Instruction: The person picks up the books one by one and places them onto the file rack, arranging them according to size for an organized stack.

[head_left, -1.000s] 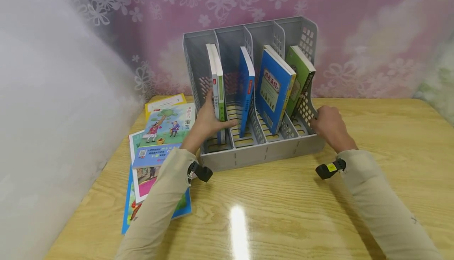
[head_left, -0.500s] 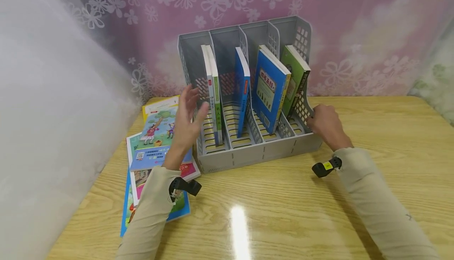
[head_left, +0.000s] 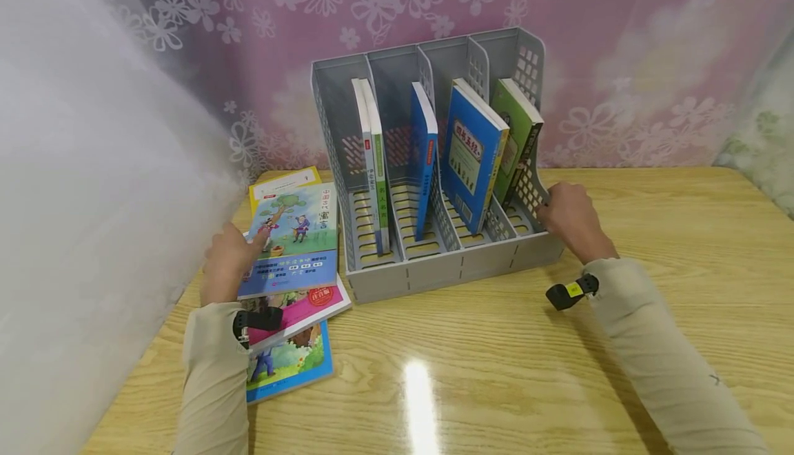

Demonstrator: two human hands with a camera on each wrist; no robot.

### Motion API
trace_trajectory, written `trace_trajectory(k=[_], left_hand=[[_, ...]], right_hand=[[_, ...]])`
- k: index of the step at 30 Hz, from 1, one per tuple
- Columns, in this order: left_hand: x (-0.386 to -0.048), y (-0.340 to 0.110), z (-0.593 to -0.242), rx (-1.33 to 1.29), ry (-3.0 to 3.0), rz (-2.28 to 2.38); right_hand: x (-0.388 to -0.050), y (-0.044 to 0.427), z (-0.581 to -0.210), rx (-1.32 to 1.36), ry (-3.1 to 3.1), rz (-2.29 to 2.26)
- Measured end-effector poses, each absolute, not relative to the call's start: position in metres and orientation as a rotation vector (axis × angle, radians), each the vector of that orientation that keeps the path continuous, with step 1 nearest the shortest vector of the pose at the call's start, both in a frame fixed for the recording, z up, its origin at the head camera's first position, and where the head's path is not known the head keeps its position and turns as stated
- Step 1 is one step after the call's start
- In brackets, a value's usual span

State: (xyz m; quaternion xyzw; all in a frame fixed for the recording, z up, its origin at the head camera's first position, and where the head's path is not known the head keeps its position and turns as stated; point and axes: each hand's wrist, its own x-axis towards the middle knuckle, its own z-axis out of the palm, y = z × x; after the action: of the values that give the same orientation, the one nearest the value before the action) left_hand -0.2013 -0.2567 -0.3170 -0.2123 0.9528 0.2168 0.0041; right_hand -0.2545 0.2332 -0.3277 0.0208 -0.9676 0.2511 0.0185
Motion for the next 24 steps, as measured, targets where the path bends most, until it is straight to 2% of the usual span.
trace_trajectory(k=[9, 17, 22, 24], left_hand=[[-0.196, -0.259, -0.312, -0.548, 2.868, 0.552], [-0.208, -0.241, -0.315, -0.578, 2.772, 0.396], [-0.210, -0.246, -0.319, -0.693, 2.749, 0.470], [-0.209, -0.252, -0.320, -0.665, 2.748, 0.528]], right_hand=[[-0.255, 0.233, -0.328, 0.049, -3.000, 0.774], [-0.254, 0.231, -0.329, 0.035, -3.006, 0.783], [-0.254, 0.231, -0.329, 0.044, -3.007, 0.792], [-0.254, 0.232, -0.328, 0.037, -3.008, 0.786]])
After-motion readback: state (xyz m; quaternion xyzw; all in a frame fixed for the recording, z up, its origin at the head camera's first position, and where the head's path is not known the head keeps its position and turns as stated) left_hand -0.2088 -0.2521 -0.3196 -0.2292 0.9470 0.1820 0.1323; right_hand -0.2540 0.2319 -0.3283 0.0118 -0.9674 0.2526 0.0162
